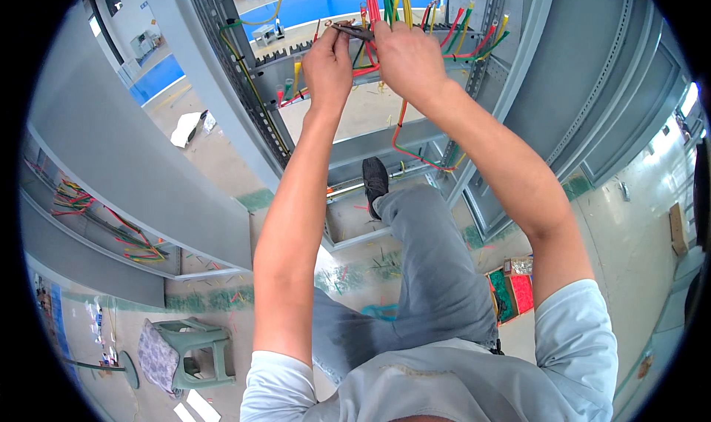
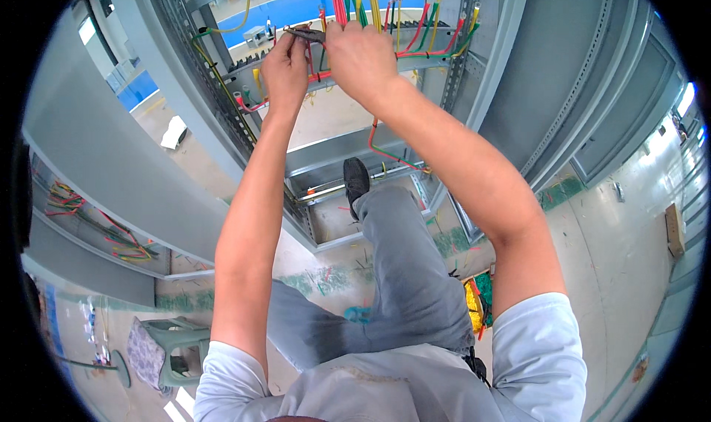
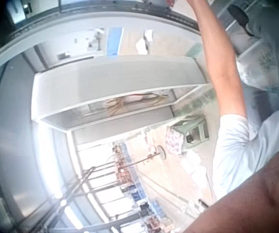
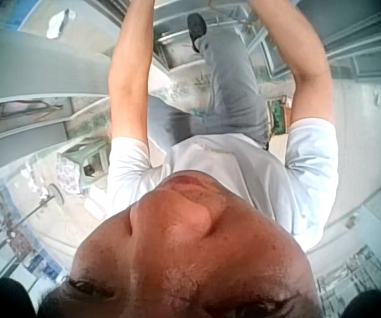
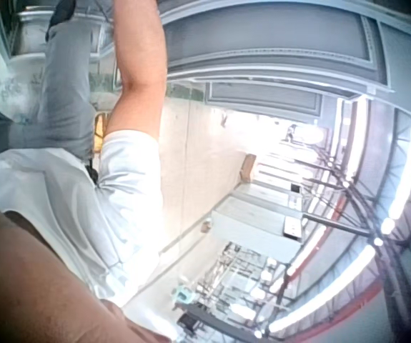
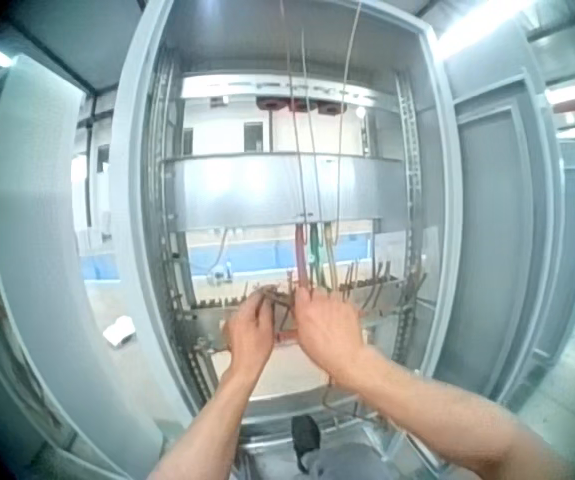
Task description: The person uses pliers to strip insulation from multiple colored wires and connects them to terminals inside an open electrical cabinet. The person handles red, green, yellow, and other colored wires one at a time, stripping and inserting them into terminal blocks.
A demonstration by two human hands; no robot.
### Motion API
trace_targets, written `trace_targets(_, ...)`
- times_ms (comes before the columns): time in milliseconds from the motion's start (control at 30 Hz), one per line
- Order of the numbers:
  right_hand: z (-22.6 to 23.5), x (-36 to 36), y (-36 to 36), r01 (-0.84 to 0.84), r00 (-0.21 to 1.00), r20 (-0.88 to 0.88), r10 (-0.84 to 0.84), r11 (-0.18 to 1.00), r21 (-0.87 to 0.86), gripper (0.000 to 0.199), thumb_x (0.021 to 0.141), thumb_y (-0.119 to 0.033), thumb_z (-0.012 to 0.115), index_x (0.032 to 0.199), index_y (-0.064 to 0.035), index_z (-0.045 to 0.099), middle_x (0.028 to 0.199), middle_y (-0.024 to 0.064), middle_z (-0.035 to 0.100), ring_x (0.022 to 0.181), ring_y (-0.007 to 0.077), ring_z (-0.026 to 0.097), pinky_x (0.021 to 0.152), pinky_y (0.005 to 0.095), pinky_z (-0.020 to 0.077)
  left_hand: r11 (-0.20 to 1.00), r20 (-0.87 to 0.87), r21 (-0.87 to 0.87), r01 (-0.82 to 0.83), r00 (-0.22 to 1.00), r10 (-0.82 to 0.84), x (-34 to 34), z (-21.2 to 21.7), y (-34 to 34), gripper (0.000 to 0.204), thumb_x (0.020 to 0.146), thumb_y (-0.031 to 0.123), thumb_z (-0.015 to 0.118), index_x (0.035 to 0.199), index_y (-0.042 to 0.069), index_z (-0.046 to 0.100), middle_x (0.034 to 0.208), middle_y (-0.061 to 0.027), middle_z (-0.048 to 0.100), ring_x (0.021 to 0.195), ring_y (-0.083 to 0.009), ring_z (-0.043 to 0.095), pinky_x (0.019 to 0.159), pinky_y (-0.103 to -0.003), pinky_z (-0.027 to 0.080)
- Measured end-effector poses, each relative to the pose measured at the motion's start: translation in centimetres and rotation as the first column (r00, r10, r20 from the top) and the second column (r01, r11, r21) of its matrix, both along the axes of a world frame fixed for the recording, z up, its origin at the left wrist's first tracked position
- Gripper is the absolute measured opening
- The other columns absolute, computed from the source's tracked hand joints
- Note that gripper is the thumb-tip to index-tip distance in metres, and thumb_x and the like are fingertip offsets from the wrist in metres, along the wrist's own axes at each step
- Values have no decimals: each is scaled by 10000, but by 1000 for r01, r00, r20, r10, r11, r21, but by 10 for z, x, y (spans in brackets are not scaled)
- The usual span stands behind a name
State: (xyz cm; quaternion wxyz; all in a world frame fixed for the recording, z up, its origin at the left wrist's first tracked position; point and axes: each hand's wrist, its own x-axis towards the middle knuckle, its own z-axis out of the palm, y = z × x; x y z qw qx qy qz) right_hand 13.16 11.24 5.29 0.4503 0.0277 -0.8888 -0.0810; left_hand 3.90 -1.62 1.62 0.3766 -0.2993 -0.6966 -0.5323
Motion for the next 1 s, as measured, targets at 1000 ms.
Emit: trace_targets(1000,-61,-24,-35,445,-88,-581,809,-490,-750,251,1028,-290,611,874,-102,547,712,-20,477,590,96,441,506,287,362,813,116,226,536,814,-569,-4,-33,-49,277,1082,103,477,1275,-52,600,1165,-143,696,1000,-245,720,846,-346,592)
